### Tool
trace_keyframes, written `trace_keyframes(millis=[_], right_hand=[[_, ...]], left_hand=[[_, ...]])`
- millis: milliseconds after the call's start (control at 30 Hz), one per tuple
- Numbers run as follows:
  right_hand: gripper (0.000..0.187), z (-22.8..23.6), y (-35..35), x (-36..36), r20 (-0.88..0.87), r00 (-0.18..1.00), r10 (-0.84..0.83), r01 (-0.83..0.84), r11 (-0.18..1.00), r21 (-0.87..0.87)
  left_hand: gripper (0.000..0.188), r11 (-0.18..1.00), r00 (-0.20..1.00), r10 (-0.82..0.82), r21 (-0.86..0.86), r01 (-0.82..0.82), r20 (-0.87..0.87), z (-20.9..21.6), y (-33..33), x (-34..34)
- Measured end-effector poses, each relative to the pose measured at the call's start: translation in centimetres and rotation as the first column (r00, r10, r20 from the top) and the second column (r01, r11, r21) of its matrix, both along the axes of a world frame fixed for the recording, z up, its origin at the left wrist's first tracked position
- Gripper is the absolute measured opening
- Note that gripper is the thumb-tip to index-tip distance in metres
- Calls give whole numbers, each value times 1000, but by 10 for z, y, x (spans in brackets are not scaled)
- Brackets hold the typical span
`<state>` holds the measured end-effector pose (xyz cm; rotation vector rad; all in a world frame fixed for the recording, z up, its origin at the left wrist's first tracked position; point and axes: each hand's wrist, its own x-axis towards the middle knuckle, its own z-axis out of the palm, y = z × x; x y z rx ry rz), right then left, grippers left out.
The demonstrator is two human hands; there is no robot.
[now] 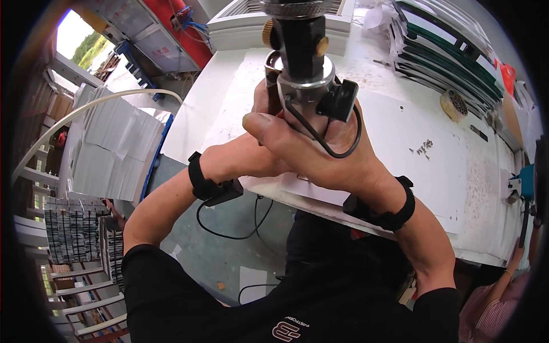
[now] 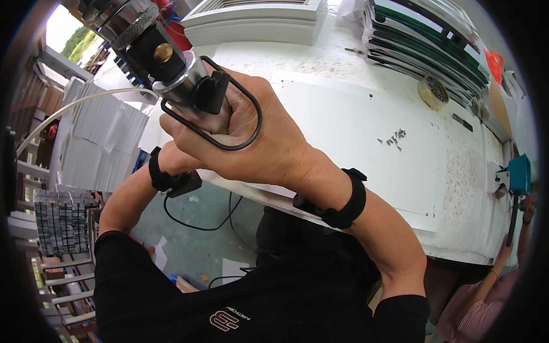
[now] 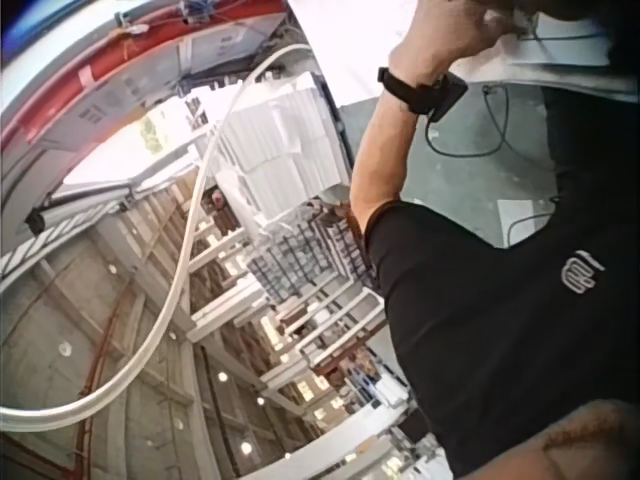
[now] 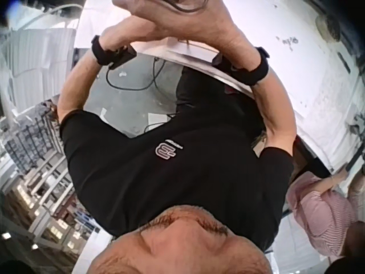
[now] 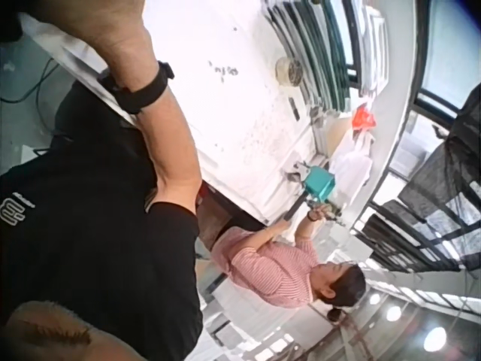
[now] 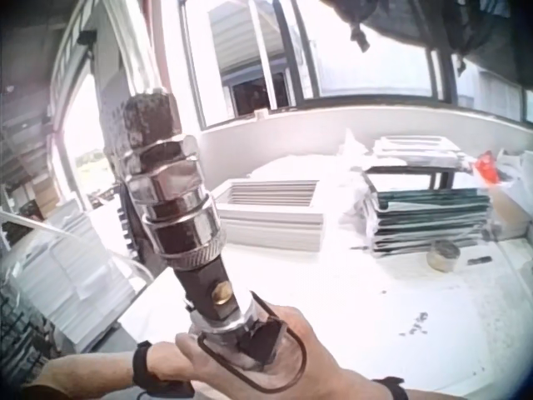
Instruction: The person unpacks a cardboard box and places a white window frame on the table. They apply a white substance to the frame using a handheld applicator, then place a white panel on top. Finally, they use a pneumatic screwdriver to fasten screws into the panel.
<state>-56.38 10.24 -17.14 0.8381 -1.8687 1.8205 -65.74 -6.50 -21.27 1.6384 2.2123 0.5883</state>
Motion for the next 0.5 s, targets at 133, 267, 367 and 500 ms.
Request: trace_keyframes(millis=[133,267,367,500], right_hand=[[24,-3,-3,-2,-59,998,-35,34,999,-12],[14,5,-9,5,74,997,17,-15,1000,-24],[13,0,-6,3,-51,998,-29,29,1000,-5],[13,2,-3,6,-50,998,-22,22,1000,-10]], left_hand=[[46,1000,1000,-1,5,1,23,0,4,-3],[44,999,999,19,37,-20,40,3,11,-5],[43,998,997,41,40,-44,62,8,13,-5],[41,994,984,111,-29,-108,141,14,-2,3]])
